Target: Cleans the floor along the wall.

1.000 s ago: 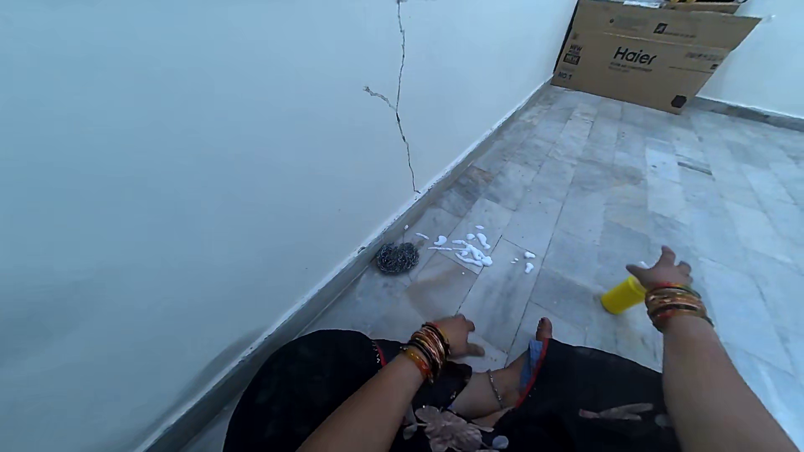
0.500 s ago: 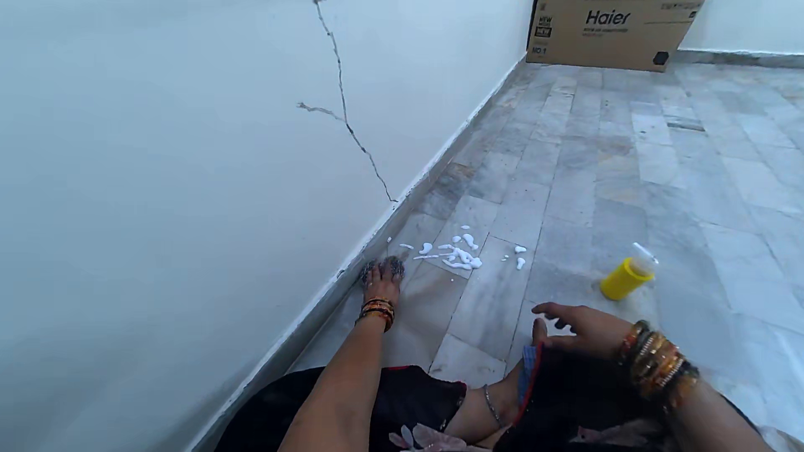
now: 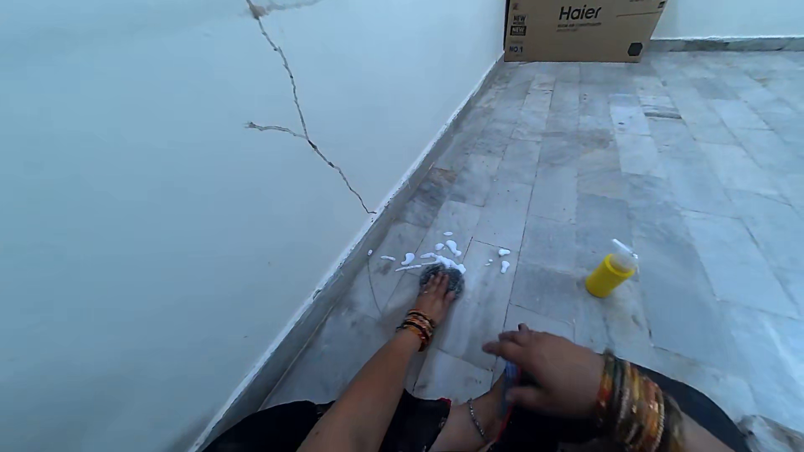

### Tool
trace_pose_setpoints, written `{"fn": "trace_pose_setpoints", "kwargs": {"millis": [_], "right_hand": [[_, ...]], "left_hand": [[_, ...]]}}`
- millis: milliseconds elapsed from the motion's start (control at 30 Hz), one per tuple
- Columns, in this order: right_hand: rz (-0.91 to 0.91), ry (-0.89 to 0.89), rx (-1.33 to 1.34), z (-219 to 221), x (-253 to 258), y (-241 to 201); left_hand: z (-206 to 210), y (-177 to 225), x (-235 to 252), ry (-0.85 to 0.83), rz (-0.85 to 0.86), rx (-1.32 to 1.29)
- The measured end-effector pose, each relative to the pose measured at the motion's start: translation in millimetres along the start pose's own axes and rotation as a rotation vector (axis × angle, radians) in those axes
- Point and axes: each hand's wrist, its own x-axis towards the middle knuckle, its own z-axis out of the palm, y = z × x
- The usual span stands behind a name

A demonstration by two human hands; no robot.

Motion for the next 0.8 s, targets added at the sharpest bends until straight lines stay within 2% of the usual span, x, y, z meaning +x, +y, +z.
{"fn": "trace_pose_setpoints", "kwargs": {"millis": [133, 267, 333, 400, 500, 633, 800], "right_hand": [[-0.153, -0.047, -0.035, 18, 1, -7], [-0.135, -0.079, -0.054, 19, 5, 1], [-0.169, -0.040, -0.036, 19, 3, 4], [-0.212, -0.015, -0.001, 20, 2, 8], [-0.206, -0.033, 0.018, 18, 5, 19], [-0.098, -0.108, 0.024, 4, 17, 33], [-0.038, -0.186, 0.068, -5, 29, 32]], "left_hand": [[26, 73, 30, -0.034, 0.186, 0.066], [39, 137, 52, -0.123, 0.340, 0.125], [39, 156, 64, -0.158, 0.364, 0.129], [38, 156, 81, -0.122, 0.369, 0.110], [22, 124, 107, -0.018, 0.286, 0.065], [-33, 35, 116, 0.044, 0.006, 0.082], [-93, -93, 57, 0.006, -0.382, 0.166]]}}
